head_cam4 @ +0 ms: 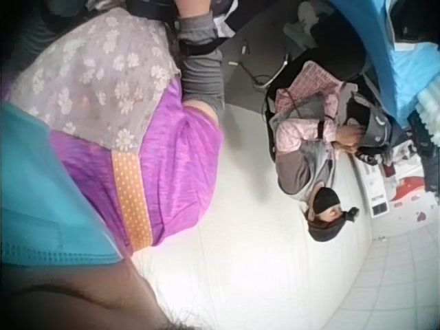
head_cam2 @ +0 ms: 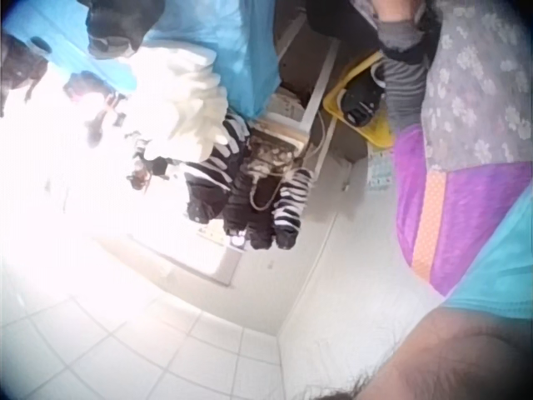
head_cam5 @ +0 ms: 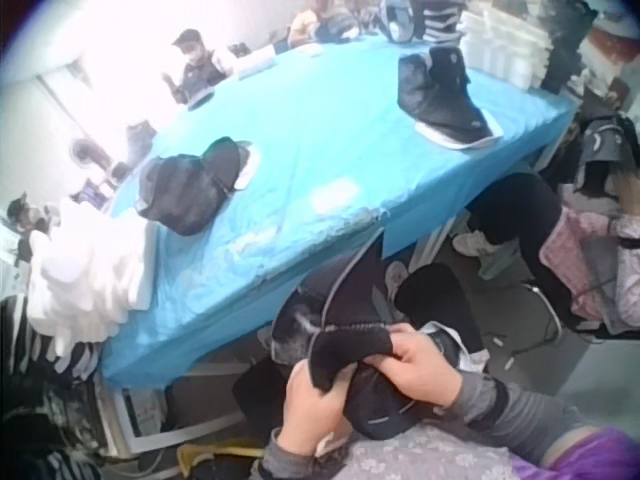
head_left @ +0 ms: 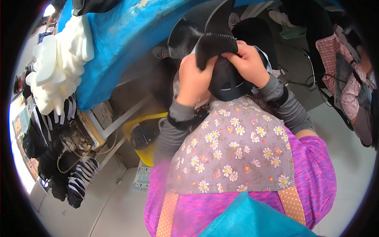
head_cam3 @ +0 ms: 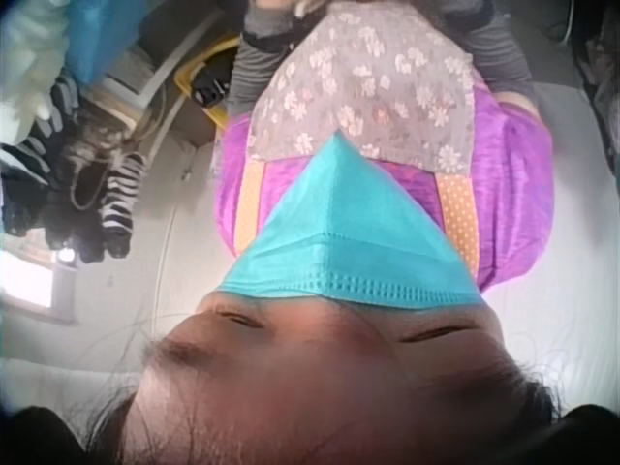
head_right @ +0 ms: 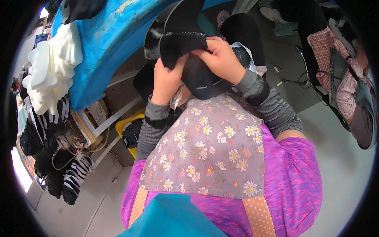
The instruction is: The person places a shoe component into a bin, picks up a piece of white foam padding, and inserts it into the interior of a black shoe upper at a workstation table.
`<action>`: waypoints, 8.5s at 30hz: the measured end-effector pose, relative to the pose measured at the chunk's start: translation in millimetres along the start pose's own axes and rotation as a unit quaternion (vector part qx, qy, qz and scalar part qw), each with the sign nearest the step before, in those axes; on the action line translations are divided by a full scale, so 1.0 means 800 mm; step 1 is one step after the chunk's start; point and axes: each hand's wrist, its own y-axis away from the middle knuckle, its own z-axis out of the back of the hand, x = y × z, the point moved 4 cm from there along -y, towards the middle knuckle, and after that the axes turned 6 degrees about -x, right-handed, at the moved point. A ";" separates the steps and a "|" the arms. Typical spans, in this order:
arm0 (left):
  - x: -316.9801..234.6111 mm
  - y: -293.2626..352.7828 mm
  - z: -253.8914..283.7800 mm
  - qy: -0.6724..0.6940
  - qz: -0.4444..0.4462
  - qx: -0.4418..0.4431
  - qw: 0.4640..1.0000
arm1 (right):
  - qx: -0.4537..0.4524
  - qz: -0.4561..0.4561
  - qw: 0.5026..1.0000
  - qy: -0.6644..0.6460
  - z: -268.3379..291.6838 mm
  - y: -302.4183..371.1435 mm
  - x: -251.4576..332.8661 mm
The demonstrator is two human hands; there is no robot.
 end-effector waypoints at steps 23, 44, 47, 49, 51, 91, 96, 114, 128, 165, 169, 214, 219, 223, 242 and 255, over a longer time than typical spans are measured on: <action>0.005 -0.002 -0.006 -0.023 0.023 -0.068 0.997 | 0.037 -0.152 0.988 -0.009 -0.007 0.001 -0.008; 0.032 -0.005 -0.005 0.096 0.035 -0.050 0.994 | 0.029 -0.071 0.997 0.014 -0.017 -0.008 -0.016; 0.031 -0.006 -0.005 0.096 0.052 -0.045 0.993 | 0.000 -0.109 0.994 -0.029 -0.019 -0.003 -0.022; 0.031 -0.003 -0.003 0.099 0.035 -0.053 0.993 | 0.022 -0.055 0.998 -0.003 -0.017 -0.007 -0.012; 0.034 0.003 0.000 0.102 0.018 -0.060 0.993 | 0.057 -0.098 0.994 -0.008 -0.014 -0.007 0.000; 0.024 0.001 -0.006 0.069 0.055 -0.036 0.995 | 0.068 -0.044 0.996 0.025 -0.011 -0.015 -0.033; 0.028 -0.004 -0.002 0.081 0.088 -0.030 0.992 | 0.091 -0.085 0.992 -0.018 -0.011 -0.027 -0.027; 0.013 0.035 0.053 0.463 0.107 0.042 0.879 | 0.122 -0.458 0.802 -0.363 0.015 0.145 -0.101; 0.012 0.066 0.071 -0.100 0.029 0.061 0.993 | 0.067 -0.457 0.685 -0.564 -0.004 0.103 -0.085; -0.063 0.048 0.088 -0.207 0.049 0.077 0.974 | 0.199 -0.449 0.688 -0.534 -0.001 0.146 -0.084; -0.063 0.035 0.082 -0.181 0.059 0.042 0.981 | 0.196 -0.452 0.724 -0.483 -0.019 0.102 -0.047; 0.025 -0.082 -0.015 -0.416 -0.011 0.081 0.906 | 0.023 -0.429 0.653 -0.623 -0.017 0.078 -0.061; 0.038 -0.088 -0.014 -0.372 -0.042 0.042 0.926 | 0.025 -0.456 0.646 -0.611 -0.023 0.085 -0.057; 0.034 -0.076 -0.017 -0.354 -0.043 0.012 0.934 | 0.038 -0.462 0.634 -0.619 -0.018 0.083 -0.060; 0.037 -0.078 -0.024 -0.384 -0.019 0.013 0.923 | 0.023 -0.447 0.680 -0.581 -0.013 0.086 -0.064; -0.015 -0.057 -0.005 -0.384 -0.022 -0.126 0.914 | -0.002 -0.421 0.689 -0.590 -0.006 0.082 -0.054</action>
